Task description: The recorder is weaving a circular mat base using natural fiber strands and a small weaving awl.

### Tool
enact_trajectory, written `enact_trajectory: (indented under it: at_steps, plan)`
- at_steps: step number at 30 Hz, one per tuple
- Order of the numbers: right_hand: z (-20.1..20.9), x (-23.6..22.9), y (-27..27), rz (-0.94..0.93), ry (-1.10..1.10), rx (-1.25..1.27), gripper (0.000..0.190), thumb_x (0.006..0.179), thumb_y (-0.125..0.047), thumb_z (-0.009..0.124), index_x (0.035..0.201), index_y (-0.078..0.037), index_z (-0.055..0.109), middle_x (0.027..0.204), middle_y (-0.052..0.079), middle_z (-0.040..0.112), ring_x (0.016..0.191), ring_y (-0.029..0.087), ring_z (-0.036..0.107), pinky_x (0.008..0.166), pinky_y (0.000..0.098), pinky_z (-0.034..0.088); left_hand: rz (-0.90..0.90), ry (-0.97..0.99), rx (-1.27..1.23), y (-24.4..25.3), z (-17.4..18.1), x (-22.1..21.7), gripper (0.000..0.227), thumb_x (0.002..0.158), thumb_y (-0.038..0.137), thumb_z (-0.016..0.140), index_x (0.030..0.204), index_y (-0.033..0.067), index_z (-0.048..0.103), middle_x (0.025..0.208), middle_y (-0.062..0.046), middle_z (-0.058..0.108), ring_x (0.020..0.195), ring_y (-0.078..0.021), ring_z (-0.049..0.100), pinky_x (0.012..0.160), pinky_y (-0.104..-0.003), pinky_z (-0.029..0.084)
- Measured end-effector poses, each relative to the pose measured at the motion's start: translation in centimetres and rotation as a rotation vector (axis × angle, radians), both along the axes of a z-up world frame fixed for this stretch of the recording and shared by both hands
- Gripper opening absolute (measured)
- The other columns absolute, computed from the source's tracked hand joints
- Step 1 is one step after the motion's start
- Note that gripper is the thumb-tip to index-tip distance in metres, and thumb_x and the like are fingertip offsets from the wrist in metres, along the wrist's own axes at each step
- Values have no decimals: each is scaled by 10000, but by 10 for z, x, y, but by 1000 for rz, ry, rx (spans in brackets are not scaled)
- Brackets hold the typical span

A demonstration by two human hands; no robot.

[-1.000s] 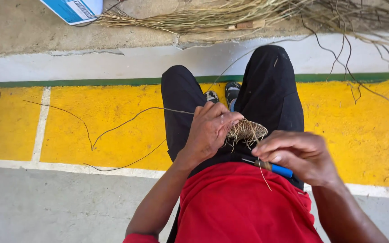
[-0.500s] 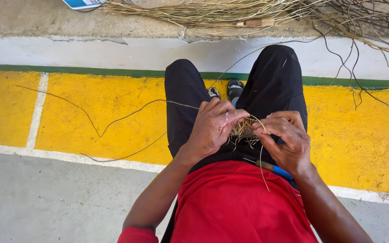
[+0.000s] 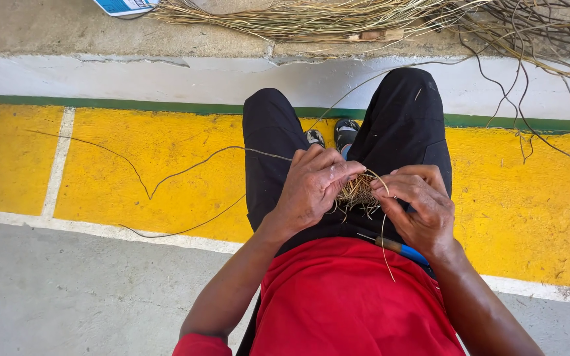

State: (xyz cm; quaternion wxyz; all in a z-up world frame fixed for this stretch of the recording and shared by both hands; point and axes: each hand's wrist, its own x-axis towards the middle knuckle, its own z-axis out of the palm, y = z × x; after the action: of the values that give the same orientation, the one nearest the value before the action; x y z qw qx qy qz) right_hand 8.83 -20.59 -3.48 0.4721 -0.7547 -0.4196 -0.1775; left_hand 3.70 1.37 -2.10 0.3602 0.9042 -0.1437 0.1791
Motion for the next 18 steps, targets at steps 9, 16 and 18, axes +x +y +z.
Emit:
enact_trajectory:
  at_steps: [9,16,18]
  plan:
    - [-2,2,2,-28,-46,-29,273,829,-26,855,1045,-97,705,1078,35,748,1038,212,666,901,335,529,-1,-31,-20,0,-3,0,345,906,52,730,1218,198,752,951,32,611,942,-161,563,840,-345,367]
    - [3,28,5,-10,-24,-199,239,762,-42,848,972,-113,758,1016,61,687,970,235,631,837,356,522,-14,-46,-7,2,-1,-3,366,893,52,739,1224,209,745,998,44,644,940,-165,560,846,-345,371]
    - [-5,50,-7,211,296,-225,165,815,-76,793,970,-123,760,1011,15,714,962,188,673,845,343,567,-39,-60,-27,2,-1,-6,368,890,54,748,1210,236,737,1009,60,653,945,-153,559,858,-346,370]
